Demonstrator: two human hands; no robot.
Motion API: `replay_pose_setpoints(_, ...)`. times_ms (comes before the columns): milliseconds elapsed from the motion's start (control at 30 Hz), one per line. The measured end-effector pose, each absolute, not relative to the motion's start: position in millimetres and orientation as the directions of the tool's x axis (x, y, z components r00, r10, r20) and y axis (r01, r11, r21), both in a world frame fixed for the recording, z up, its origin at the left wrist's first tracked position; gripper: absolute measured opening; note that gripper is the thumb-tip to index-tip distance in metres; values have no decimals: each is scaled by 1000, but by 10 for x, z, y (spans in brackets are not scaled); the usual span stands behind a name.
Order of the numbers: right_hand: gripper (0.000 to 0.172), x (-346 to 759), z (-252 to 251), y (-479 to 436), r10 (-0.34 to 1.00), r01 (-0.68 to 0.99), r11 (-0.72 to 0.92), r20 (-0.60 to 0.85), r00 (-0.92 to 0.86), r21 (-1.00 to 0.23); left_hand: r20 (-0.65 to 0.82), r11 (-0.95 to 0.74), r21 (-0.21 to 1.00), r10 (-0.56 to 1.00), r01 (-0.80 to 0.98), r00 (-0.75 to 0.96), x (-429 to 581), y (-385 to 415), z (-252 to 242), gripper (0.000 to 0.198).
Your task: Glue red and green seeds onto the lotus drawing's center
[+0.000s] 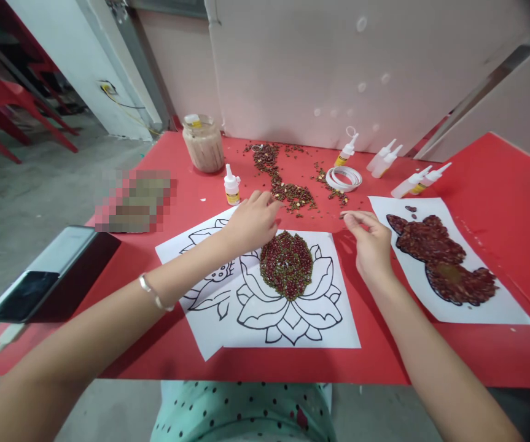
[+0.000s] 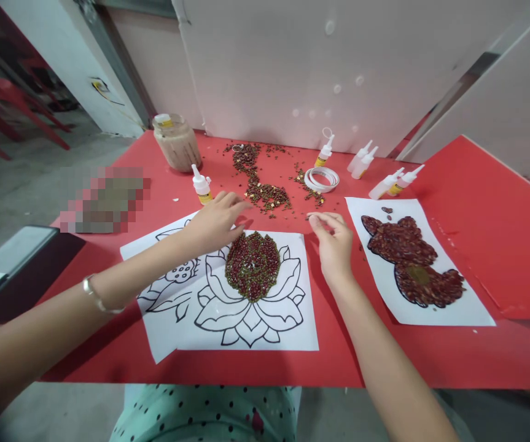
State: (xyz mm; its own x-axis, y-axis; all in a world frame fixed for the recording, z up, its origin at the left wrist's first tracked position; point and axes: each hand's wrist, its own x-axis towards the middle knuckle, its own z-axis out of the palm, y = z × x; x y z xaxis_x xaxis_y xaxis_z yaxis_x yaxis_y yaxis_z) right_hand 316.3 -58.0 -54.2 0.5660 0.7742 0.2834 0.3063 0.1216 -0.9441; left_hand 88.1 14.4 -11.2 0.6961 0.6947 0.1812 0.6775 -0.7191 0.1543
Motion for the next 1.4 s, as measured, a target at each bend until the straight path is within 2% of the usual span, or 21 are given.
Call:
replay_pose_setpoints(100,27,3222,-582,-537,756,142,103,170,632,-985,144,-667,228,744,709,653,1133,474,-155,30)
replay_pose_setpoints(200,29,3211,-581,-536,763,110,55,113,637,-992,121,-631,254,773,733,623,1331,735,-237,22)
replay_pose_setpoints(433,28,3193,-573,-555,785,180,94,184,591,-979,106,-658,158,753,736,650,1420,875,-342,23)
replay_pose_setpoints(633,21,3170,-561,-560,788,135,127,182,588,-983,120,-688,74,725,722,678,1359,874,-382,28)
replay_pose_setpoints(833,24,3180,-559,-556,786,150,102,172,593,-983,131,-699,221,712,680,690,1310,988,-443,27)
replay_pose_setpoints(1100,25,3188,-568,-554,784,163,105,182,594,-981,138,-660,342,739,669,659,1201,1056,-393,29)
replay_pose_setpoints(1267,25,3192,-575,-549,781,157,116,188,596,-981,150,-637,369,760,677,633,1202,1059,-340,15)
replay_pose_setpoints(1400,21,3192,-565,-553,778,129,126,179,603,-984,152,-666,374,731,646,665,1237,1041,-316,16)
